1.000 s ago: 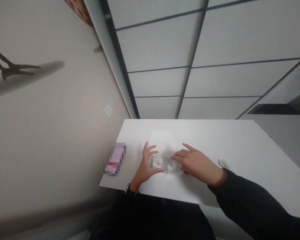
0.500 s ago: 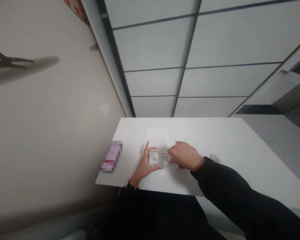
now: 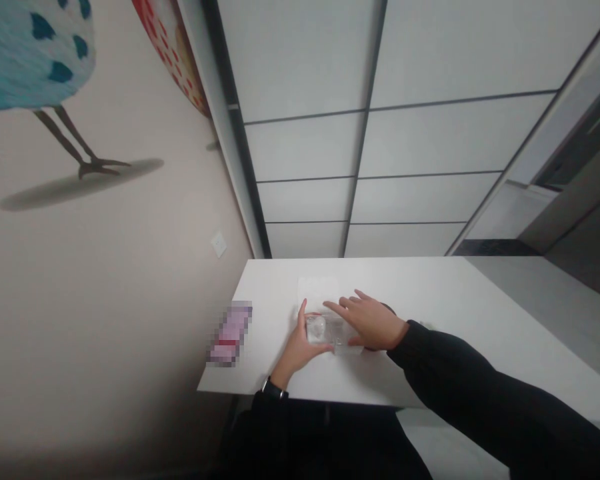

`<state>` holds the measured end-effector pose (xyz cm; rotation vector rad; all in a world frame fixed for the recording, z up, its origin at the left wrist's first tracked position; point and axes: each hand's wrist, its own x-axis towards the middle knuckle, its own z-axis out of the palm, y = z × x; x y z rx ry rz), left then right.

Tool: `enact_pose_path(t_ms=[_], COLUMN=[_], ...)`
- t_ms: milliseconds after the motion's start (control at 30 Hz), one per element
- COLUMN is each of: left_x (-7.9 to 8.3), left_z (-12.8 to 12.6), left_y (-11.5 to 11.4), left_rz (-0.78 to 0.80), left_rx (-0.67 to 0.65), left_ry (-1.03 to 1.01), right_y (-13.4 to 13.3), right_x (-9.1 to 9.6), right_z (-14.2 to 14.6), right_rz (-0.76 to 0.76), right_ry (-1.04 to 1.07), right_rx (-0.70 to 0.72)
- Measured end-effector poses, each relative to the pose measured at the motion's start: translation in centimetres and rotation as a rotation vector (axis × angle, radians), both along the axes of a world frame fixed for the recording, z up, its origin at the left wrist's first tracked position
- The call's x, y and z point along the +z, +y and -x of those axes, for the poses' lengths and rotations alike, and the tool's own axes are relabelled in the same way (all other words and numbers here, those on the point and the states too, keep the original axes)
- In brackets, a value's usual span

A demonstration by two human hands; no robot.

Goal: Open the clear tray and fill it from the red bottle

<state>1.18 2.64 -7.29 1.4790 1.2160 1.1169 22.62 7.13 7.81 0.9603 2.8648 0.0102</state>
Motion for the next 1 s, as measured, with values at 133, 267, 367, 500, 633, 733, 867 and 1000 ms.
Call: enact_pose_path(t_ms=[133,267,367,500,633,733,867,1000], left_x=[-0.3,-0.3,-0.2,-0.3,-0.3,-0.3,-0.2,-0.1], left_z=[0.0,0.1,0.1,0.1,0.0,0.1,0.0,-0.1], left_y=[0.1,0.2,0.1,0.0,0.0,-0.1,-0.2,-0.3], left_rz=[0.01,0.015,0.01,0.011,0.016,0.018,0.019,0.024], left_rx=[0.003,0.011,0.018,0.017,0.035,0.045,0.04,0.049], left_ry=[-0.005,0.006,0.014,0.017,0.037,0.056,0.071,0.076], right_y=[0.4,0.9,0.9,0.8,0.5,-0.2,-0.7,-0.8], right_x=[0.1,0.0,-0.2,-0.7,-1.1,-1.0,-1.4,-1.9], right_z=[0.4,1.0,1.0,0.8,1.0,1.1,1.0,0.9], right_rz=[-0.01,-0.008,-0.025,-0.045,-0.081,-0.109,-0.133,-0.149], right_ry=[-0.011,-0.043,-0.049,-0.073,-0.08,-0.053,-0.054,-0.057], right_rx=[0.085,0.113,0.107,0.097,0.054,0.053,0.057,0.017])
